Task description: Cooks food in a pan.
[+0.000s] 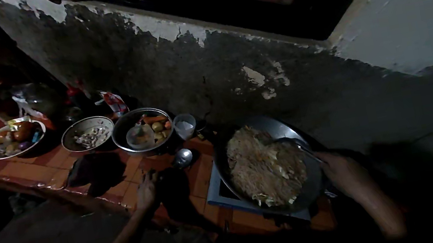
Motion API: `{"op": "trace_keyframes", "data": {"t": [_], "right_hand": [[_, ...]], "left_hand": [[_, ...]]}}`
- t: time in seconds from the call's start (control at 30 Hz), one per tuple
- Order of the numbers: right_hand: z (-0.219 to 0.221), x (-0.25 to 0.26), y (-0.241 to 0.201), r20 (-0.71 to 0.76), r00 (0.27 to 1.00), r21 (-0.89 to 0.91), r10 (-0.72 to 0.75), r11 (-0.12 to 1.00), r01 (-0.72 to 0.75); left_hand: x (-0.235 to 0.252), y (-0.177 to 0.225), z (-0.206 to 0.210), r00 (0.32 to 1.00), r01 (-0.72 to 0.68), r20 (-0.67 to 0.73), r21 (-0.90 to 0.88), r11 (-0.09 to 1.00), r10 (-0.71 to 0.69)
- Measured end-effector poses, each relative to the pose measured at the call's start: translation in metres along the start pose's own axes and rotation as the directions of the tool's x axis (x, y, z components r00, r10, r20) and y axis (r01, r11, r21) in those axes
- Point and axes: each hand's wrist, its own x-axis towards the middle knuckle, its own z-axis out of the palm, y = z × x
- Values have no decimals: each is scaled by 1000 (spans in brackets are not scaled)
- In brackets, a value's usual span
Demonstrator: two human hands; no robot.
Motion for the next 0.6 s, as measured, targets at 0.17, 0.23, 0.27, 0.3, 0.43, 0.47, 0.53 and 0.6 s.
{"op": "trace_keyframes", "data": {"t": [0.17,0.23,0.27,0.3,0.43,0.47,0.53,0.6], "right_hand": [[-23,-73,34,10,984,106,-176,979,174],[-31,-91,30,217,960,115,-176,981,154],[-31,-95,25,327,931,105,-165,985,137],[-27,-96,18,386,909,84,-155,988,133],[27,-82,-12,256,958,-43,-130,988,146],[37,-77,-17,213,966,-47,-143,987,156],[41,-72,-23,167,971,-38,-171,983,180],[28,-74,-12,98,971,-19,-220,975,223]], "left_hand": [[-36,-60,-17,952,-20,-306,-91,996,-9],[-59,-85,-20,916,40,-395,-84,996,-70],[-72,-97,-21,905,96,-407,-81,992,-121],[-85,-109,-19,893,144,-418,-81,986,-164],[-138,-140,-7,866,302,-380,-119,946,-324],[-149,-142,-3,864,343,-349,-117,932,-362],[-170,-140,10,861,423,-263,-104,900,-435],[-186,-138,23,853,485,-166,-100,869,-495]]}}
